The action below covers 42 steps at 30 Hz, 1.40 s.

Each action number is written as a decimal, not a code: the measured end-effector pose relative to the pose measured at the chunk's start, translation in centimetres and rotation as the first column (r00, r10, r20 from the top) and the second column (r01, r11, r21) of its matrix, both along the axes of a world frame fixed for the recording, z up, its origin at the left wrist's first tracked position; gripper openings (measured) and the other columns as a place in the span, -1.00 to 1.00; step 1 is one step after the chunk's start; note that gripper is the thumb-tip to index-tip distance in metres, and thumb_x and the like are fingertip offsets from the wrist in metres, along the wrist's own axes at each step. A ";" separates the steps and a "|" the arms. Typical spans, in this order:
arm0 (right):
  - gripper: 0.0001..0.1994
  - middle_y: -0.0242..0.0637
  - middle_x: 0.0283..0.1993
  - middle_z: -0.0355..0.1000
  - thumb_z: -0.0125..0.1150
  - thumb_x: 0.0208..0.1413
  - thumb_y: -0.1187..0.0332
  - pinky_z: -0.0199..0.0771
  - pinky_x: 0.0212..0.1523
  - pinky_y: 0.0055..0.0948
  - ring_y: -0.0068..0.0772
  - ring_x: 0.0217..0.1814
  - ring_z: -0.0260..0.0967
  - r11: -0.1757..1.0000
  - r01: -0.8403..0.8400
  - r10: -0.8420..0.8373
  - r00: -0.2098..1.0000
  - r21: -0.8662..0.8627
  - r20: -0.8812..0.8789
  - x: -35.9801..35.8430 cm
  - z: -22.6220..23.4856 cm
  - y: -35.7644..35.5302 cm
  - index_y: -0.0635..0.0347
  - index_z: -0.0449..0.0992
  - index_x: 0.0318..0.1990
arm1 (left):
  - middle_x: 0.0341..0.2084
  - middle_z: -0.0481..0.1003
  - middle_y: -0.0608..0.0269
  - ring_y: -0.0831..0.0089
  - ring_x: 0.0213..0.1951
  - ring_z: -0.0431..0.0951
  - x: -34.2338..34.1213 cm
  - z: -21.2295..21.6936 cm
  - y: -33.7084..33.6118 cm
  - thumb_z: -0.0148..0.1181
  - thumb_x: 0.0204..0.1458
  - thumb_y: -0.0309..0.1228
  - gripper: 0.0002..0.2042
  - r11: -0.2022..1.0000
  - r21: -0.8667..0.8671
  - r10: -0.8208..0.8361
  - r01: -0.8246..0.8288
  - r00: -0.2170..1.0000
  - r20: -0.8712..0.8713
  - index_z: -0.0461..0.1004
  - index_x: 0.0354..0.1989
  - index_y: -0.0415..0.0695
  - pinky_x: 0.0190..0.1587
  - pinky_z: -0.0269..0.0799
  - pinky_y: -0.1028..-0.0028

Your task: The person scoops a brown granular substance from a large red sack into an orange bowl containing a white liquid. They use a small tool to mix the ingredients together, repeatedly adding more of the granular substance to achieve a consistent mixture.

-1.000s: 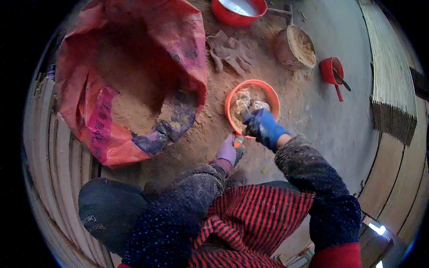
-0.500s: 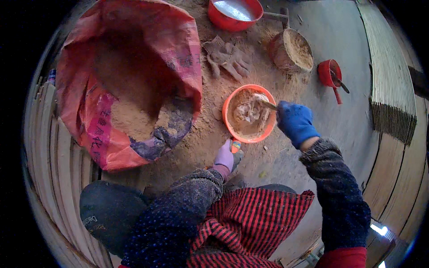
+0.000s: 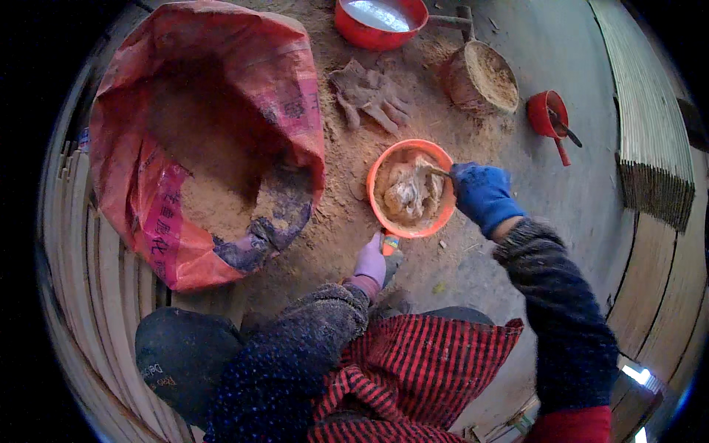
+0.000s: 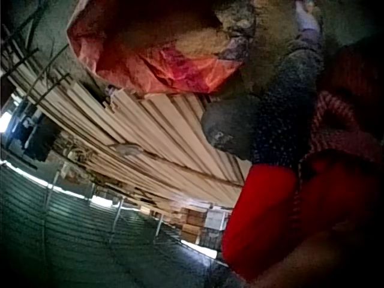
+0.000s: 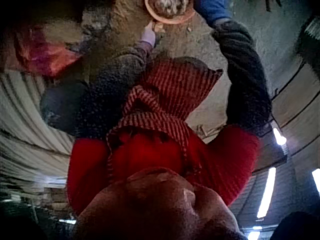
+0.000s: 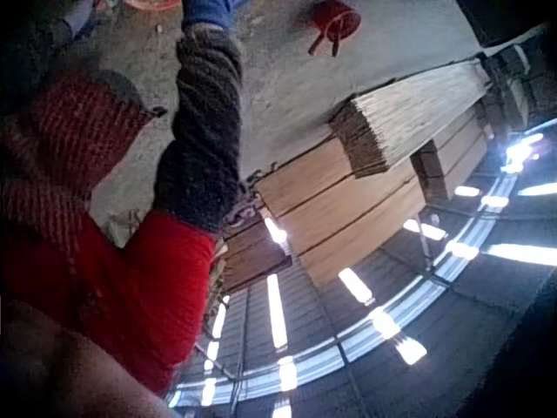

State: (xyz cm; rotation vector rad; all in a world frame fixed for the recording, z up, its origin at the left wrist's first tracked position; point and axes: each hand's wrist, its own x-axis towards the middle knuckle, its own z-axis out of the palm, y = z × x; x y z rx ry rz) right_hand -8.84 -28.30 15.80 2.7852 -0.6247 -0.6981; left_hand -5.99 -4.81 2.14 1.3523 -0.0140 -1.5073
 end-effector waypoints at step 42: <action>-0.73 -0.03 -0.38 0.51 -0.01 0.11 0.17 0.47 -0.28 -0.03 0.06 -0.32 0.49 0.845 0.408 -0.411 0.909 0.347 -0.067 -5.8 0.4 4.8 0.09 0.56 -0.26 | -0.49 0.44 0.35 0.58 -0.60 0.37 -0.5 -4.8 1.8 0.30 -0.07 -0.48 -0.57 0.998 -0.039 -0.043 0.057 0.953 0.301 0.35 0.02 -0.19 -0.57 0.33 0.50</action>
